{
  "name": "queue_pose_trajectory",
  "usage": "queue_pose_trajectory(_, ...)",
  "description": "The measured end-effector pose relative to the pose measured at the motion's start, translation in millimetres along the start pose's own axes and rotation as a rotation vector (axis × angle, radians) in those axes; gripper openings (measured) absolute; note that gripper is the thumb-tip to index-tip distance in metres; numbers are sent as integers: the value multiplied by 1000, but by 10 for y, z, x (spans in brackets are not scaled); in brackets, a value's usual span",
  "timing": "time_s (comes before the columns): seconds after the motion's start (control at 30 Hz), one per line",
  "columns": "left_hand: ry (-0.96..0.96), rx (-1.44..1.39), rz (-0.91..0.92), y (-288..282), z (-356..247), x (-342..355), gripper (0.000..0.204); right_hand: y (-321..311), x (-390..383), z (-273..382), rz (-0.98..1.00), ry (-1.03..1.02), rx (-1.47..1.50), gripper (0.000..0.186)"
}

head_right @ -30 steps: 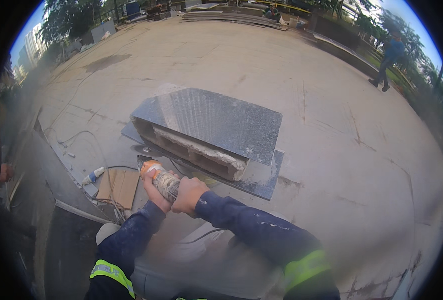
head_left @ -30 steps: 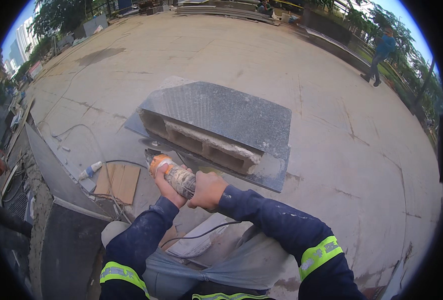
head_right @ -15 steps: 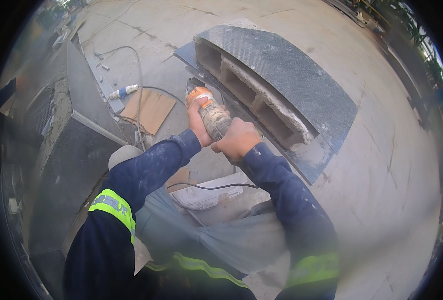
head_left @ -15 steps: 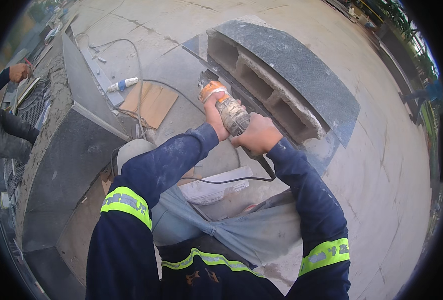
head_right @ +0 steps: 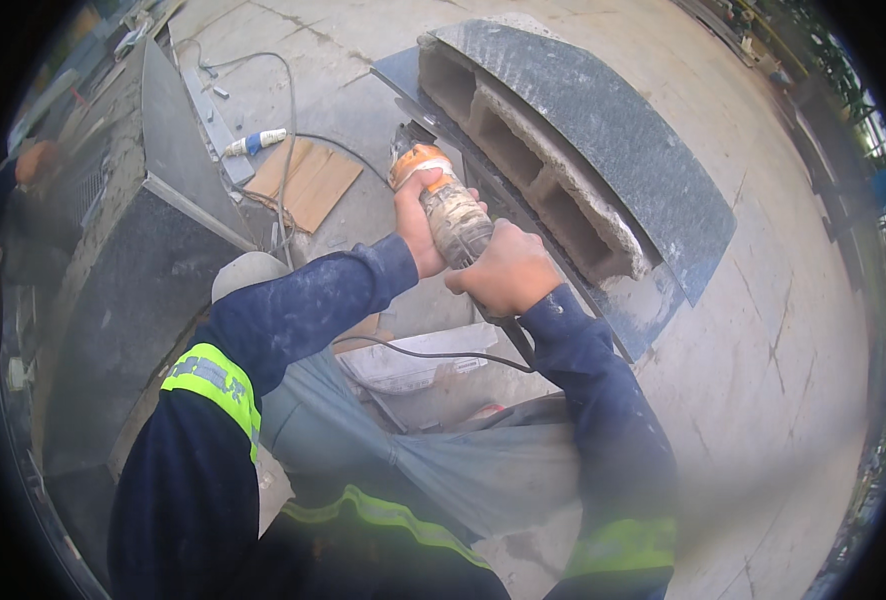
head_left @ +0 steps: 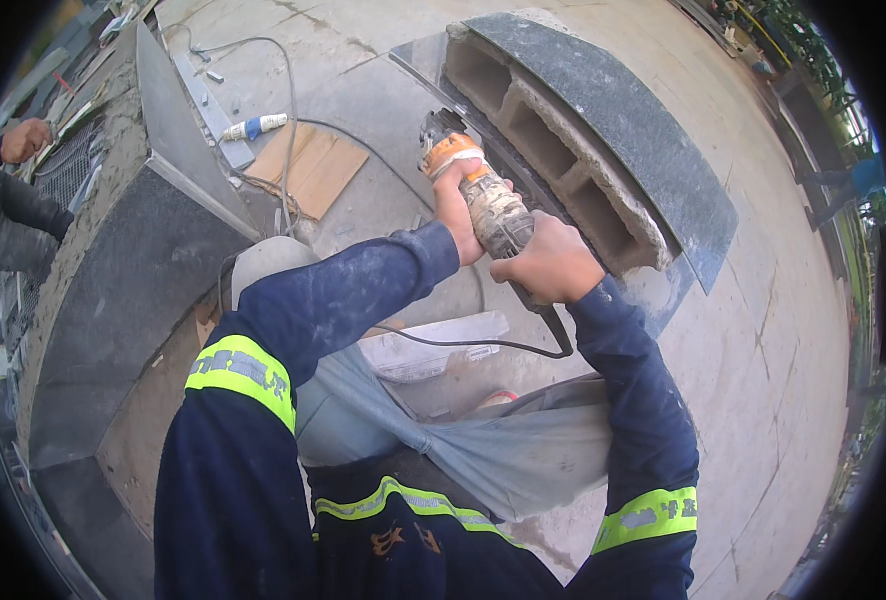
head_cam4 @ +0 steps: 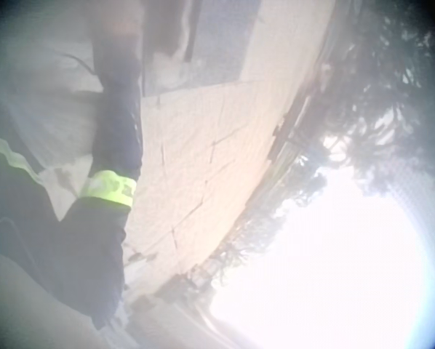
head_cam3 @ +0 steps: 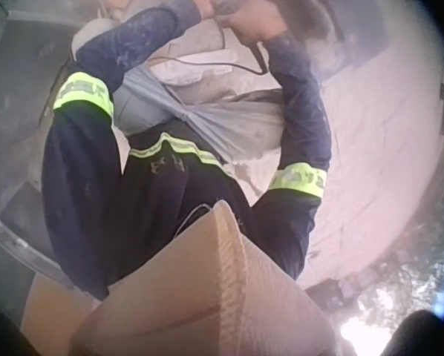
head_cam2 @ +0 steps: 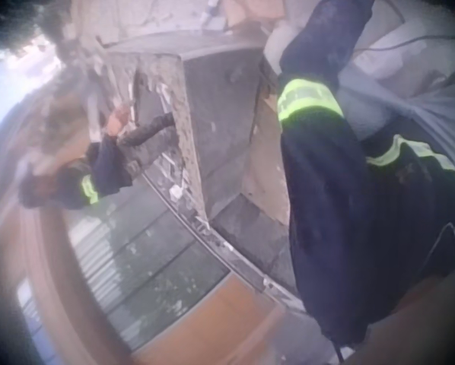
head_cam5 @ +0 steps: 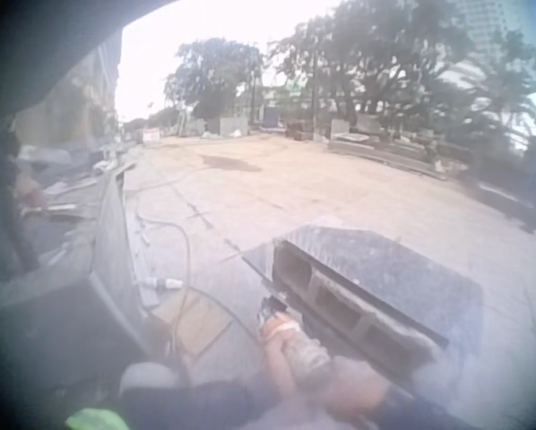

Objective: The person uses an angle grinder to cut or shape a dark stone slab resting on a hollow block. The person holds the tool with both hands and moves it along the slab surface, generating dust.

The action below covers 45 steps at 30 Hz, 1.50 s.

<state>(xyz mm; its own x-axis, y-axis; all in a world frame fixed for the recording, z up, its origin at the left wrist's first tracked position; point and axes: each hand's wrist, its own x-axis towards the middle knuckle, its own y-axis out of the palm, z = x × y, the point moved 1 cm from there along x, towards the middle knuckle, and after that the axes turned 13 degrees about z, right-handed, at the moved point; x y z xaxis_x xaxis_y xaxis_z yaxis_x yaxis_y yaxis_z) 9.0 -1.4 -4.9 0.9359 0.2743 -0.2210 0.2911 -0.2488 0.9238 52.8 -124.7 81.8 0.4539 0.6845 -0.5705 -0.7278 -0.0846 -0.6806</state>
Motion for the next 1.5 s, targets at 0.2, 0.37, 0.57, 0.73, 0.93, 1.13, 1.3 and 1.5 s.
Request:
queue_pose_trajectory(0.2, -6, -4, 30, 15, 53, -82, 52, 54, -99, -32, -54, -11, -35, 63)
queue_pose_trajectory(0.37, 3, 1, 20, 77, 100, -147, 52, 45, -204, -19, -49, -4, -29, 63)
queue_pose_trajectory(0.57, -6, -9, 25, 105, 91, -215, 53, 15, -307, 54, 14, 3, 39, 63)
queue_pose_trajectory(0.73, 5, 6, 31, 106, 128, -206, 54, 40, -272, -4, -6, -11, 37, 63)
queue_pose_trajectory(0.93, -52, -50, 22, 54, 51, -116, 54, 21, -191, 29, -36, -4, -29, 60)
queue_pose_trajectory(1.13, -10, -26, -23, 6, 6, -28, 51, 31, -35, -7, -37, -28, -31, 63)
queue_pose_trajectory(1.3, -43, -23, -3, -36, -34, 35, 51, 43, 46, -37, -62, -29, -36, 64)
queue_pose_trajectory(1.5, -46, -31, -14, -81, -69, 94, 49, 16, 124, -15, 4, -14, -24, 67)
